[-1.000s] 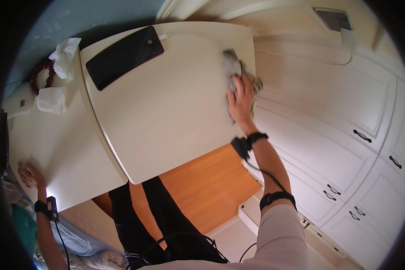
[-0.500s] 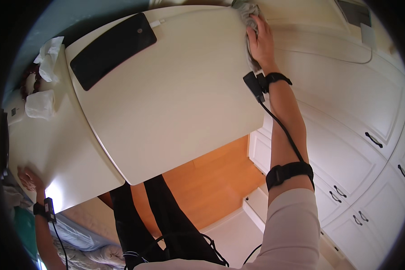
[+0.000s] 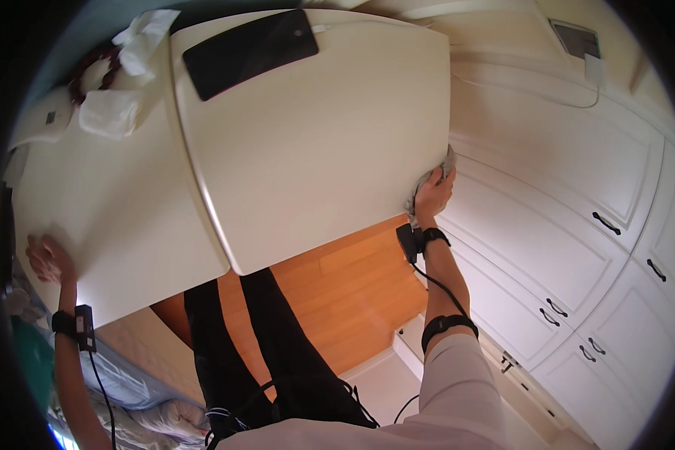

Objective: Wiping walls, a door, and a nightstand with a cloth.

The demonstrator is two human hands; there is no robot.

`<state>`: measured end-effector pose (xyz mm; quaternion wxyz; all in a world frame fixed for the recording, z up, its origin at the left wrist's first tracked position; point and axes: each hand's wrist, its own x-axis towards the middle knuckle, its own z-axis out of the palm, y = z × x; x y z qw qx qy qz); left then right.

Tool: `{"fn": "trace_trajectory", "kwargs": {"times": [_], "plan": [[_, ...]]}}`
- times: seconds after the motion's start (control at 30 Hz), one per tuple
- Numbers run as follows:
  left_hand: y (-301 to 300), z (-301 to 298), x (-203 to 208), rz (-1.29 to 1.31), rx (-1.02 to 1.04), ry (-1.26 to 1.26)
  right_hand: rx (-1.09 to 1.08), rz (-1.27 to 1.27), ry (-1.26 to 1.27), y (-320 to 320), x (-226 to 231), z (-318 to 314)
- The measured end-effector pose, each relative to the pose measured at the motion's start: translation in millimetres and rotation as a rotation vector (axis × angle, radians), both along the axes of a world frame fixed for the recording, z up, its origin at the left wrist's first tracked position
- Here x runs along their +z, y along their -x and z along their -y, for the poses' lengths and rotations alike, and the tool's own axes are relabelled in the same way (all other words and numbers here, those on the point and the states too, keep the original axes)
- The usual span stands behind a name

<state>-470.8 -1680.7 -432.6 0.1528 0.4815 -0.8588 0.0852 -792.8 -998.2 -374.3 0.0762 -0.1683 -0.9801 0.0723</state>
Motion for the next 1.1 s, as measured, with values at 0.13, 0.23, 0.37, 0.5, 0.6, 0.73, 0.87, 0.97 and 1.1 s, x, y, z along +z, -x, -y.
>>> {"fn": "trace_trajectory", "kwargs": {"times": [0.13,0.23,0.37,0.5,0.6,0.73,0.87,0.97,1.1], "plan": [[7.7,-9.2,-3.1,-0.014,0.002,0.012,-0.109,-0.133,0.054,-44.6,-18.1,28.8],[12.2,-12.9,6.9,0.008,0.019,0.004,0.07,-0.143,-0.019,-104.7,-32.0,95.7],[21.6,-33.8,-2.7,0.022,0.027,-0.043,0.348,0.071,0.006,-162.6,-0.9,234.4],[27.9,-34.5,12.5,0.047,0.041,-0.114,0.889,0.205,0.246,-171.7,12.3,324.1],[17.8,-28.4,7.8,0.073,0.037,-0.032,1.069,0.361,0.286,-147.9,39.0,338.8],[28.7,-34.3,20.7,0.034,0.027,-0.096,1.144,0.296,0.334,-53.9,67.1,315.5],[29.8,-33.8,21.7,0.053,0.043,-0.103,1.455,0.122,-0.38,50.0,65.9,339.6],[26.9,-32.4,16.8,0.041,0.029,-0.103,1.551,0.19,-0.635,74.5,46.8,357.8],[24.7,-32.5,15.6,0.037,0.035,-0.087,1.468,0.221,-0.418,73.4,43.5,344.2]]}}
